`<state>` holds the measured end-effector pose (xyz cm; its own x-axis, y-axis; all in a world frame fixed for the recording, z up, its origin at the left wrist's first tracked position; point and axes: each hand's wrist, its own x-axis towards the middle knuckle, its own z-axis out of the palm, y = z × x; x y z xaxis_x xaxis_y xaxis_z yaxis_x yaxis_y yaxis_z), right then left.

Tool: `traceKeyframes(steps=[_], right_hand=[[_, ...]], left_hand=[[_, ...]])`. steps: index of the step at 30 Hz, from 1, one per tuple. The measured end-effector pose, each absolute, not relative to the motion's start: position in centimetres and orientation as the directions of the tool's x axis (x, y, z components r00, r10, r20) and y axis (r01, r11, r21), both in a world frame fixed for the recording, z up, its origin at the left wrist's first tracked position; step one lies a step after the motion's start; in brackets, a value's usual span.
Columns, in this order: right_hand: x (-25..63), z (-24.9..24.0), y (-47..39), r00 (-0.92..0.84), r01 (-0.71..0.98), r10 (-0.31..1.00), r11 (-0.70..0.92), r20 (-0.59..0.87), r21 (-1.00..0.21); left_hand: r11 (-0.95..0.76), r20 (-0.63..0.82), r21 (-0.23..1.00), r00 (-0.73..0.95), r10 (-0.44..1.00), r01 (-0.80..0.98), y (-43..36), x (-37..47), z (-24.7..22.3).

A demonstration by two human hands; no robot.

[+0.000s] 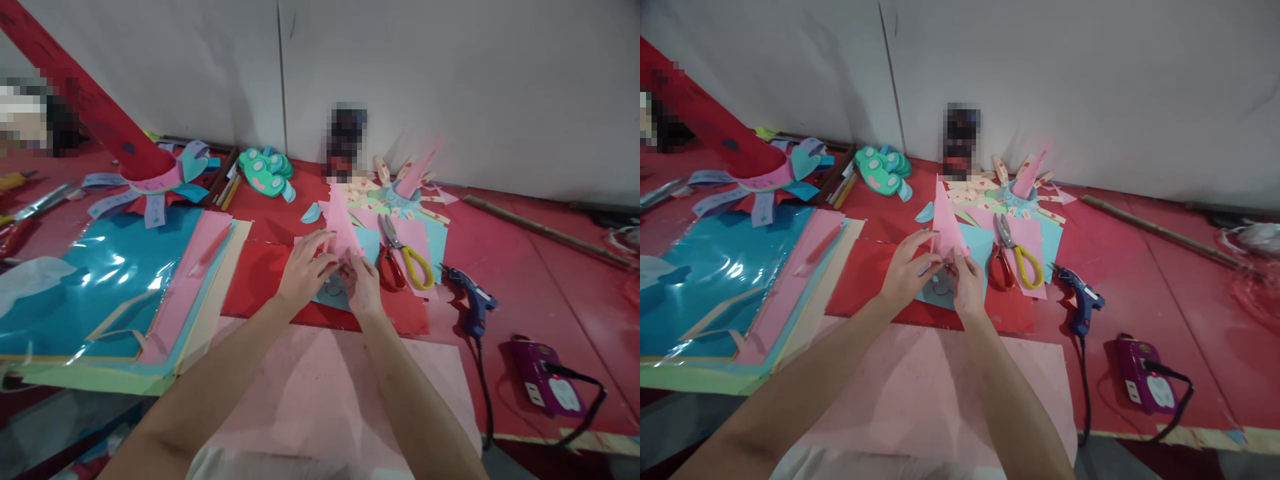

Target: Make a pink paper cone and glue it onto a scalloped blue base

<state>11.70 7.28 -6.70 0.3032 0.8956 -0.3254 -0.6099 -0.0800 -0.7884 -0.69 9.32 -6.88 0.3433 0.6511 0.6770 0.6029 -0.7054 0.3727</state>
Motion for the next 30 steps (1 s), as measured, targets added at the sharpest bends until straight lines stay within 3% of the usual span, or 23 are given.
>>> traceKeyframes(steps=[7,13,19,30], right_hand=[[11.67,-6.33,7.29,0.252,-0.61,0.904,-0.129,-0.346,-0.782],[11.69,-6.62,7.28,0.223,-0.606,0.91,-0.153,-0.351,-0.781],[11.59,-7.02,7.21,0.226,-0.523,0.928,-0.141,-0.297,-0.84],[11.43,-6.88,7.19,0.223,-0.529,0.922,-0.159,-0.317,-0.834]], left_hand=[[-0.674,0.666,0.454,0.28,0.691,0.583,9.46,-0.71,-6.96],[-0.664,0.675,0.453,0.257,0.691,0.595,9.5,-0.59,-6.65],[-0.613,0.613,0.53,0.235,0.754,0.586,9.43,-0.69,-6.58],[-0.59,0.626,0.523,0.192,0.755,0.615,9.38,-0.61,-6.88]])
